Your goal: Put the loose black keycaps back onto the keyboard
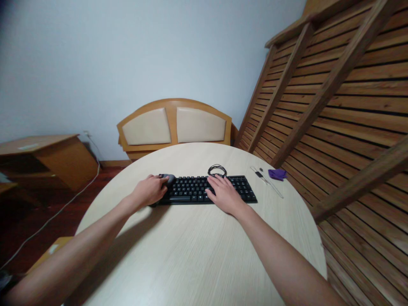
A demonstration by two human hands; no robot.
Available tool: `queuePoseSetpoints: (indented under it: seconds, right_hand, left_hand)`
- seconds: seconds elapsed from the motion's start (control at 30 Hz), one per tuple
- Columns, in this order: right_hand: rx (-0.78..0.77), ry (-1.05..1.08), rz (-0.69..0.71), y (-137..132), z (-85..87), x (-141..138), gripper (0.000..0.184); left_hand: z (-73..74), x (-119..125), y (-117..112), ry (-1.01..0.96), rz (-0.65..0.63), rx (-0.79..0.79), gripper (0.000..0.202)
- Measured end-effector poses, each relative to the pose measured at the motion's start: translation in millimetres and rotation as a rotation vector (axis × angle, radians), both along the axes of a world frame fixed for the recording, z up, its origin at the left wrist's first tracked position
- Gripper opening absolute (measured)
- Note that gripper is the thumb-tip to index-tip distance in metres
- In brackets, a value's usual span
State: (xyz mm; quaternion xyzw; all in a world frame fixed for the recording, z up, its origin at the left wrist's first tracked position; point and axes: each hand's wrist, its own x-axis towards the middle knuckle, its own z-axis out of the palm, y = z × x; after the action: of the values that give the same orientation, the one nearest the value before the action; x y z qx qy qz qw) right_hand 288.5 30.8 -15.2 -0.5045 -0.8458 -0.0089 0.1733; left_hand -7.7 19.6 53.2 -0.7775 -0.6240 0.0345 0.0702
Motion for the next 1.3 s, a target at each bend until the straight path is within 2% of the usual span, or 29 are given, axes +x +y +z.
queuePoseSetpoints:
  seconds: [0.23,0.4,0.5,0.63,0.77,0.87,1.0,1.3]
  right_hand:
    - [-0.012,0.001,-0.003,-0.1,0.3,-0.7,0.057]
    - [-0.005,0.021,0.003,0.8,-0.9,0.0,0.057]
    - [-0.022,0.032,0.009,2.4,-2.4,0.4,0.058]
    - [-0.054,0.036,0.047,2.2,0.7,4.9,0.063]
    - [-0.066,0.024,0.113,-1.1,9.1,20.5,0.067]
    - [-0.072,0.003,0.115,-1.9,12.5,35.7,0.077]
    - [-0.112,-0.014,0.064,0.7,11.0,47.6,0.092]
    - [-0.141,-0.023,0.042,2.9,8.8,47.8,0.093]
  left_hand:
    - [0.5,1.5,-38.6,0.026,-0.068,-0.013,0.041]
    - [9.3,-1.9,-59.0,0.037,-0.133,-0.056,0.039]
    - [17.4,-2.7,-55.2,0.007,-0.12,-0.042,0.039]
    - [19.5,3.5,-27.2,-0.078,-0.065,0.044,0.042]
    - [8.1,13.4,6.3,-0.107,-0.074,0.051,0.044]
    - [-3.0,17.7,18.9,-0.114,-0.087,0.051,0.046]
    - [-10.5,17.6,16.4,-0.097,-0.109,0.051,0.044]
    - [-3.9,15.8,-19.3,-0.037,-0.178,0.028,0.046]
